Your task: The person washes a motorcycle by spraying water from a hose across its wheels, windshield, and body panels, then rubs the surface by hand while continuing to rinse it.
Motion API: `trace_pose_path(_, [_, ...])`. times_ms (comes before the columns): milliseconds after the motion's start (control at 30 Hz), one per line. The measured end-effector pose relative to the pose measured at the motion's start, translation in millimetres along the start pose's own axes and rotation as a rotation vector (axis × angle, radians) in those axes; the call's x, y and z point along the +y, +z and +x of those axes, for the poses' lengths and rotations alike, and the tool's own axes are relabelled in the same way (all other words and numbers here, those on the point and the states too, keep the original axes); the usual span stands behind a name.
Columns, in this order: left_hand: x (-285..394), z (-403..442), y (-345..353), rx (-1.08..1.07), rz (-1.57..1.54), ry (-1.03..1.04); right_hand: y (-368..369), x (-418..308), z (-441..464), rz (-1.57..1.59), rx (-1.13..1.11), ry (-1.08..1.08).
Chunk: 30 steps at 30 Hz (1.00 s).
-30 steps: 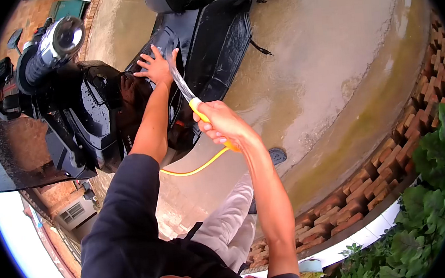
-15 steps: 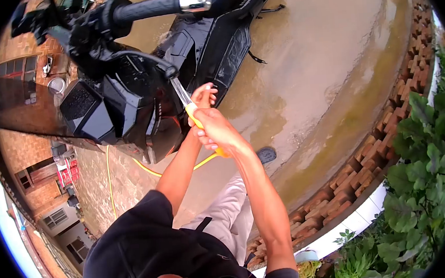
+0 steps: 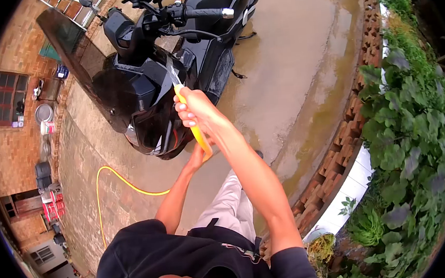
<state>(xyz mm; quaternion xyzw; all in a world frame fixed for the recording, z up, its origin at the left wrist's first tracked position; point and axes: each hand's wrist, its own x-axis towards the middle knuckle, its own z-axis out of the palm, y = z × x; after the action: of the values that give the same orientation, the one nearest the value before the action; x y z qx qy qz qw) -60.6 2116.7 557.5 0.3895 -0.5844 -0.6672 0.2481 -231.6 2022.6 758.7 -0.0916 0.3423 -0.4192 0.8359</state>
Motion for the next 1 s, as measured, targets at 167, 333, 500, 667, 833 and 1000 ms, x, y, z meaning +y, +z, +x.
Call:
trace_pose_path(167, [-71.5,-104.1,-13.8,0.175,-0.044,-0.108,57.7,42.6,2.6,-0.01,0.057,-0.102])
trace_pose_path(333, [-72.8,-186.9,-32.1,0.358,-0.018,-0.185,70.8,85.7,19.2,-0.025,0.173,-0.142])
trace_pose_path(500, [-85.9,-284.3,-38.1,0.247,-0.067,-0.087,74.5,142.0,20.4,-0.061,0.266,-0.168])
trace_pose_path(667, [-65.0,-359.9,-40.0,0.179,-0.014,-0.04,88.1,199.4,-23.6,0.044,0.286,-0.294])
trace_pose_path(833, [-52.1,-413.2,-41.3,0.187,0.107,-0.013,102.3,224.8,-72.3,0.119,0.32,-0.384])
trace_pose_path(1000, [-25.3,-440.6,-32.9,0.141,0.3,0.023,97.9,234.9,-108.3,0.114,0.425,-0.366])
